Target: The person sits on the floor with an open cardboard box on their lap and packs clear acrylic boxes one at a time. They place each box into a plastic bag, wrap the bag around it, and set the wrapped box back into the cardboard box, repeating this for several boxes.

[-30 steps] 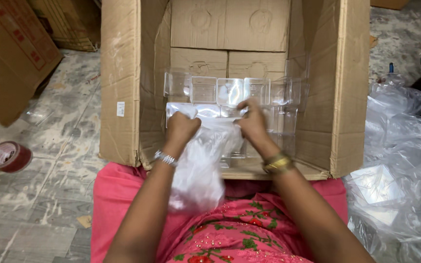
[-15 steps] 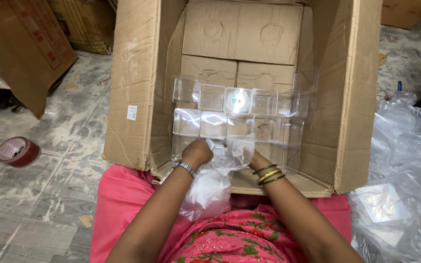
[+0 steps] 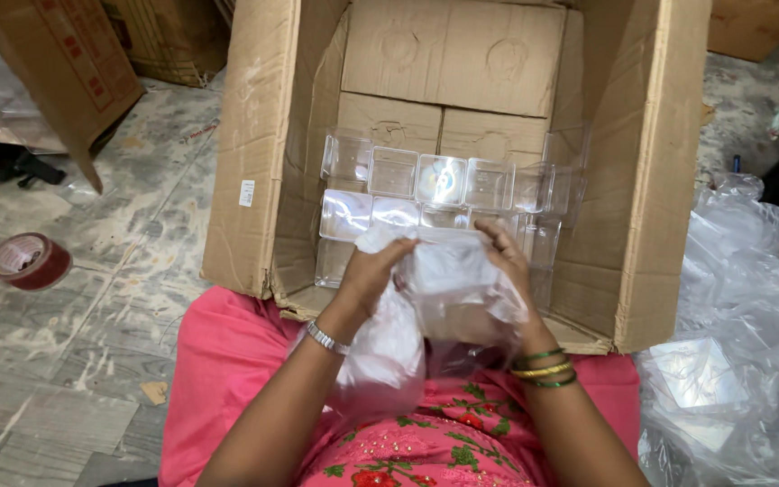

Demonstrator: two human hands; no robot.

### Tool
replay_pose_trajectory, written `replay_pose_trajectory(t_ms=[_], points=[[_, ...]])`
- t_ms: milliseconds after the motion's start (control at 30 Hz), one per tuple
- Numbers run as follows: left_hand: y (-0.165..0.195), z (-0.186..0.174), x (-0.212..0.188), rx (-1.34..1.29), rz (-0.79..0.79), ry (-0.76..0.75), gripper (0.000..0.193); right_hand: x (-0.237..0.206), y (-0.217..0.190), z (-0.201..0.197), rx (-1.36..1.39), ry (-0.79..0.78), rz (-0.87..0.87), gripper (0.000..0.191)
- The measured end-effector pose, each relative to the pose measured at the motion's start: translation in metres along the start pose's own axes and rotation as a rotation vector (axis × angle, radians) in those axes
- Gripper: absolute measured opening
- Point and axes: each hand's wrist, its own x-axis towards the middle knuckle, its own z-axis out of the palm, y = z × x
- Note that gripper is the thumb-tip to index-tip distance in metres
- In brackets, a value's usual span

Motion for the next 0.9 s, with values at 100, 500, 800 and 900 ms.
replay_pose_trajectory(t_ms=[100,500,800,900], points=[[0.014,0.020,-0.021,0.030,0.022,-0.093,0.028,-0.051,-0.026,0.006,-0.052,-0.097,0.193,0.050],[0.031,0.050,-0.047,0.266,0.027,-0.017,0.022,-0.090,-0.007,-0.017,0.144,-0.040,0.167,0.051],[-0.029,0.070,-0.053,0.595,0.152,-0.279,0.029,-0.174,-0.020,-0.006,0.135,-0.167,0.354,0.042],[-0.031,0.068,-0.044,0.579,0.174,-0.146,0.021,-0.194,-0.030,-0.040,0.138,-0.020,0.301,0.039]])
